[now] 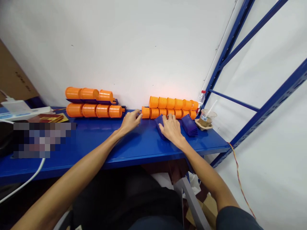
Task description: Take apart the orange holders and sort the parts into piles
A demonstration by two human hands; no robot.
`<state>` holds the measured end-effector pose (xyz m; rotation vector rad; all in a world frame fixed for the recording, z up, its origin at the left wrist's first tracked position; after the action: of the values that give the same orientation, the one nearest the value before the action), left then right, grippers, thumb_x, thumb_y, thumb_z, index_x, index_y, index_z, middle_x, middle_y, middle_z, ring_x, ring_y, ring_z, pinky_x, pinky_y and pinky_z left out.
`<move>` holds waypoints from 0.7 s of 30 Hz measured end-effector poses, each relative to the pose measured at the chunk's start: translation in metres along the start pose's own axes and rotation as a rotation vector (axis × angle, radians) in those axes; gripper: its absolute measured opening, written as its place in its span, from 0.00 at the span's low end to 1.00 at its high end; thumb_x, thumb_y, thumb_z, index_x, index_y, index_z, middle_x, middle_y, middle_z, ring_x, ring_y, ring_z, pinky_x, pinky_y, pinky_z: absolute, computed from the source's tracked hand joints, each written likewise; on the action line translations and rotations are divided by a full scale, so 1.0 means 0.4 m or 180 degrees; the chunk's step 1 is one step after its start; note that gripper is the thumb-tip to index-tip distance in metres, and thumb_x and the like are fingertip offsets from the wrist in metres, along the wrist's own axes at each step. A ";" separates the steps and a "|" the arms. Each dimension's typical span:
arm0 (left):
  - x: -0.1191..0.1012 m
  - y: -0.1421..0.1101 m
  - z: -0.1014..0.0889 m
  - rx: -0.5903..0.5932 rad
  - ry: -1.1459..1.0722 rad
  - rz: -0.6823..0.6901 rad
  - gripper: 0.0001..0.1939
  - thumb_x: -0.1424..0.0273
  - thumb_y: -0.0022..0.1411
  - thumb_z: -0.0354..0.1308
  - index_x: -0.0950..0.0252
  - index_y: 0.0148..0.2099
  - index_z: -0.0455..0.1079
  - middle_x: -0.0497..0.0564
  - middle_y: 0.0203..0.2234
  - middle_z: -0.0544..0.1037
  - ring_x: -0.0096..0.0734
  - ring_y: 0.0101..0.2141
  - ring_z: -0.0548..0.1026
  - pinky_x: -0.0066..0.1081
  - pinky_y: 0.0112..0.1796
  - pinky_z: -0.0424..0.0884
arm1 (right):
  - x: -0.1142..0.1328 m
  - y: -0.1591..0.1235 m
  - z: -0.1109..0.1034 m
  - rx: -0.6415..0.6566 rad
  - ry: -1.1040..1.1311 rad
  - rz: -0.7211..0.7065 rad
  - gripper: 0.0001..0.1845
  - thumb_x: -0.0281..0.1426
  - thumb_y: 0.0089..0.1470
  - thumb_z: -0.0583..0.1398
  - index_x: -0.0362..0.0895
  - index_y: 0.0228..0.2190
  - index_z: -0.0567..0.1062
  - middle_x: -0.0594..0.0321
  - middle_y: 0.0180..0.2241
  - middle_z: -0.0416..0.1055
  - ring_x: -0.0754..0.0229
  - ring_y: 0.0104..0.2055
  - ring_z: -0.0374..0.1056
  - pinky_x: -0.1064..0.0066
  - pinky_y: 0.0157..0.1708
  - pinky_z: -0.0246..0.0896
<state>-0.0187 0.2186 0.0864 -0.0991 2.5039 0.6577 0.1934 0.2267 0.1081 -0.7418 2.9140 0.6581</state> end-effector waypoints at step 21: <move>-0.005 -0.006 0.003 0.0117 0.0163 0.0039 0.14 0.65 0.71 0.47 0.61 0.43 0.73 0.53 0.30 0.83 0.41 0.33 0.80 0.32 0.35 0.67 | -0.141 -0.058 0.080 0.0172 -0.0643 0.0386 0.21 0.36 0.64 0.60 0.31 0.49 0.76 0.34 0.50 0.73 0.38 0.53 0.67 0.52 0.51 0.60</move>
<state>-0.0157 0.2171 0.0855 -0.0881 2.5663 0.6212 0.2527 0.2465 0.0792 -0.4661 2.7942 0.6216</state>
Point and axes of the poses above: each hand's wrist, its own y-axis towards the middle knuckle, its own z-axis out of the palm, x = y × z, the point moved 7 cm from there along y, towards the middle knuckle
